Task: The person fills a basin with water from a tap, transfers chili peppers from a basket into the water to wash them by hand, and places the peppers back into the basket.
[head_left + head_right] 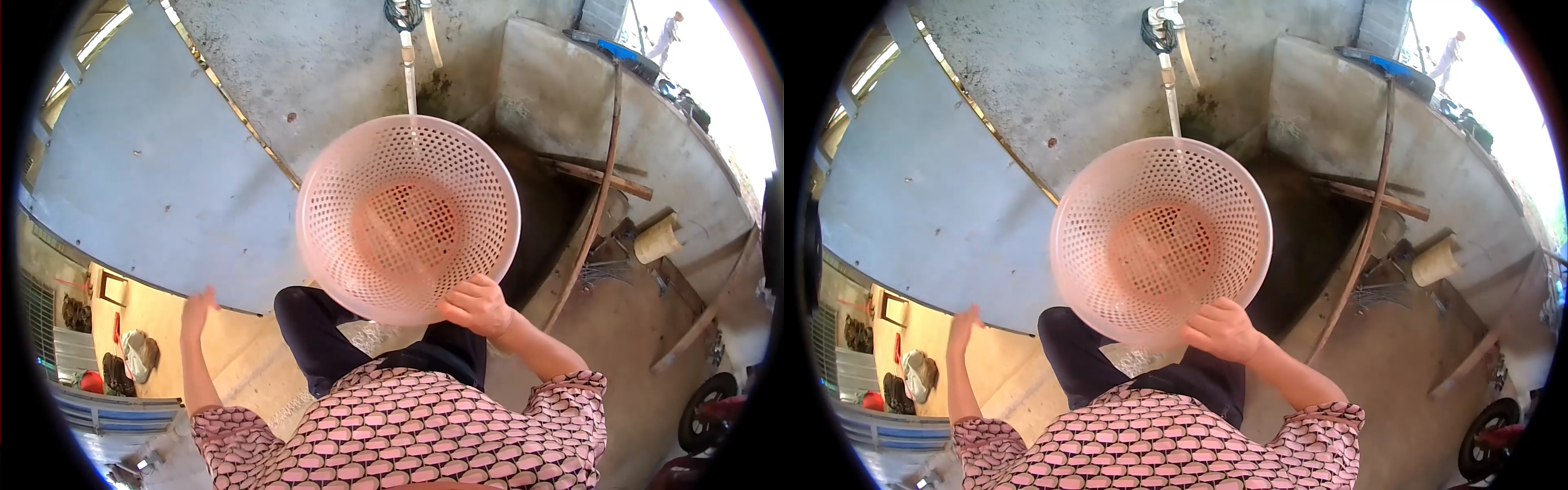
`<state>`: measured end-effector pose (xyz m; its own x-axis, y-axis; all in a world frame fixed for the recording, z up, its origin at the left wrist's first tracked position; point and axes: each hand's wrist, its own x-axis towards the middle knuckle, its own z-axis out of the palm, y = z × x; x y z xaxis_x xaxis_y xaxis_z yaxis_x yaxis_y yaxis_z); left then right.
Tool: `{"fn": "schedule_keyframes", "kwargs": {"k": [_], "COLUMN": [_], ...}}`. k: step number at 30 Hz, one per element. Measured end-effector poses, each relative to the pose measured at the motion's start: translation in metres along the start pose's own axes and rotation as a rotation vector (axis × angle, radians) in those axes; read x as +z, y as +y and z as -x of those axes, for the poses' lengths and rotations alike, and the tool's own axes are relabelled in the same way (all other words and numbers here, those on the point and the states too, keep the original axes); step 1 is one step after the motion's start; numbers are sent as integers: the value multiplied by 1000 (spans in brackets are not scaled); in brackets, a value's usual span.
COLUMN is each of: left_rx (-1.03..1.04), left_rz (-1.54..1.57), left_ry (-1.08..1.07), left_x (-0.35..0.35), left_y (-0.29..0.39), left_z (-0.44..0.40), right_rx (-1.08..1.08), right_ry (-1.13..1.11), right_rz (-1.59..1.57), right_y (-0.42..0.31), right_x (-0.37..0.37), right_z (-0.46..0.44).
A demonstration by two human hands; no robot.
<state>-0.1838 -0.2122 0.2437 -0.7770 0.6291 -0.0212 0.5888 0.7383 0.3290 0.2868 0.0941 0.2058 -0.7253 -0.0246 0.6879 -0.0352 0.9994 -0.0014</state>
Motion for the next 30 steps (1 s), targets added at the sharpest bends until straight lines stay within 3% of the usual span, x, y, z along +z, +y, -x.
{"fn": "schedule_keyframes", "kwargs": {"k": [2,5,8,10,12,15,18,20,22,24,28,30], "left_rx": [-242,-172,-129,84,187,372,517,477,349,376,366,353], "left_rz": [-89,59,86,203,385,415,679,624,615,671,627,658], "left_ry": [-303,-147,-265,-188,-280,-451,-621,-610,-699,-796,-995,-1099], "left_x": [9,33,33,56,81,143,249,282,295,307,339,333], "left_y": [-9,-8,67,105,163,231,264,295,326,343,348,357], "left_z": [26,43,23,-2,-23,-55,-92,-101,-104,-104,-104,-104], "right_rx": [26,159,320,447,524,618,641,685,797,725,739,859], "right_ry": [-2,-90,-30,30,75,93,-14,-225,-474,-679,-658,-524], "right_rz": [34,83,88,71,71,31,111,153,2,-21,-149,-281], "right_y": [7,27,65,99,134,184,213,225,217,198,191,199], "right_x": [-2,4,30,54,87,134,179,225,249,253,280,283], "right_z": [10,24,35,43,51,58,60,86,92,100,136,141]}}
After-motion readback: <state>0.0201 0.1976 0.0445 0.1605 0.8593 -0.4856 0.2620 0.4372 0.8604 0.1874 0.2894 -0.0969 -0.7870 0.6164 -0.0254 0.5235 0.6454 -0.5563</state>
